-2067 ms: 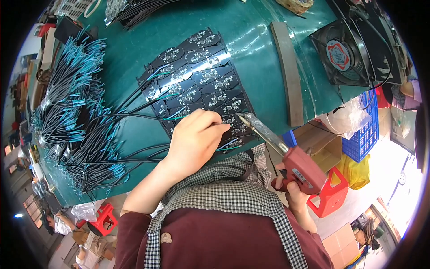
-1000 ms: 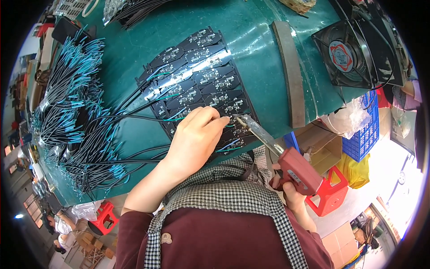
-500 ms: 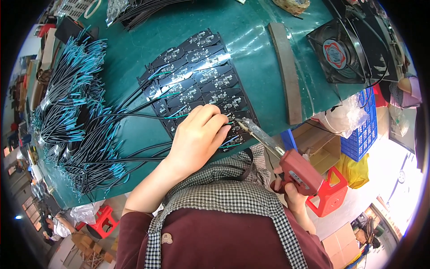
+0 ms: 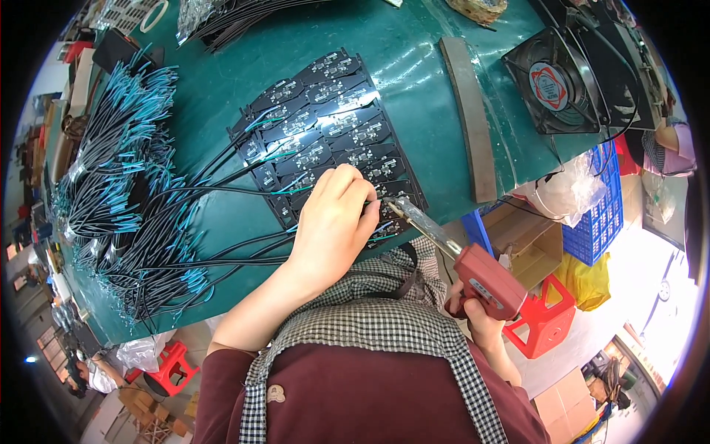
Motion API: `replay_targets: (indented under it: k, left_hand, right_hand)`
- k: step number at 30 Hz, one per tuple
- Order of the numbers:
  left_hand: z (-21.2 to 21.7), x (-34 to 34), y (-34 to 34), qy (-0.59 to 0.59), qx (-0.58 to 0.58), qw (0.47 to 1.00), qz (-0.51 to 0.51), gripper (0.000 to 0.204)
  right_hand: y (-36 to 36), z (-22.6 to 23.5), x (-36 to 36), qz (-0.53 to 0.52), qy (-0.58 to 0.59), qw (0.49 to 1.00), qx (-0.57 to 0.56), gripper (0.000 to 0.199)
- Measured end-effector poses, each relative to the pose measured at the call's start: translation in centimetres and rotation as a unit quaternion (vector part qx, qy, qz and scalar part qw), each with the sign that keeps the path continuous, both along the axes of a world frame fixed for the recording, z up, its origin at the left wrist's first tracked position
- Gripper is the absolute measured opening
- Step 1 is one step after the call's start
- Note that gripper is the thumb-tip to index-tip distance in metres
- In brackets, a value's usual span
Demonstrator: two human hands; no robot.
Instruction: The person solders multiple black wires onto circuit board components, arranging them on the board as they work. This is done using a soldering iron.
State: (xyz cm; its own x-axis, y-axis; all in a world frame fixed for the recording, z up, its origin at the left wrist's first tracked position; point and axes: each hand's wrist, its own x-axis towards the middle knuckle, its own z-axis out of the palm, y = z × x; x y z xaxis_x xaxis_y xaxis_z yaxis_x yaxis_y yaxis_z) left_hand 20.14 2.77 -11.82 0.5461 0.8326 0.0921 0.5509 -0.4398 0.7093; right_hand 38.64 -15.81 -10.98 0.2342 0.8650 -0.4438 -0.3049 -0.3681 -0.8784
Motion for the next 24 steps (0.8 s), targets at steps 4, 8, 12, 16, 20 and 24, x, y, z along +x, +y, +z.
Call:
replay_targets:
  k: [4, 8, 12, 16, 20, 24]
  left_hand:
    - [0.0, 0.0, 0.0, 0.005, 0.004, 1.000, -0.001, 0.015]
    - [0.2, 0.0, 0.0, 0.018, 0.002, 1.000, 0.002, 0.014]
    - [0.4, 0.0, 0.1, 0.022, -0.003, 1.000, -0.002, 0.013]
    - [0.9, -0.3, 0.7, 0.024, 0.000, 1.000, -0.010, 0.010]
    - [0.9, -0.2, 0.9, 0.052, -0.006, 0.999, 0.008, 0.008]
    - [1.0, -0.1, 0.9, 0.081, 0.000, 0.997, 0.019, 0.007]
  right_hand:
    - [0.5, 0.4, -0.2, -0.039, 0.016, 0.999, 0.023, 0.062]
    - [0.3, 0.1, 0.3, -0.034, 0.025, 0.998, 0.048, 0.064]
    - [0.6, 0.2, 0.4, -0.033, 0.014, 0.999, 0.040, 0.067]
    - [1.1, 0.2, 0.1, -0.042, 0.006, 0.998, 0.053, 0.067]
    - [1.6, 0.1, 0.3, -0.021, 0.022, 0.998, 0.052, 0.060]
    - [1.6, -0.1, 0.2, -0.006, 0.032, 0.998, 0.060, 0.049]
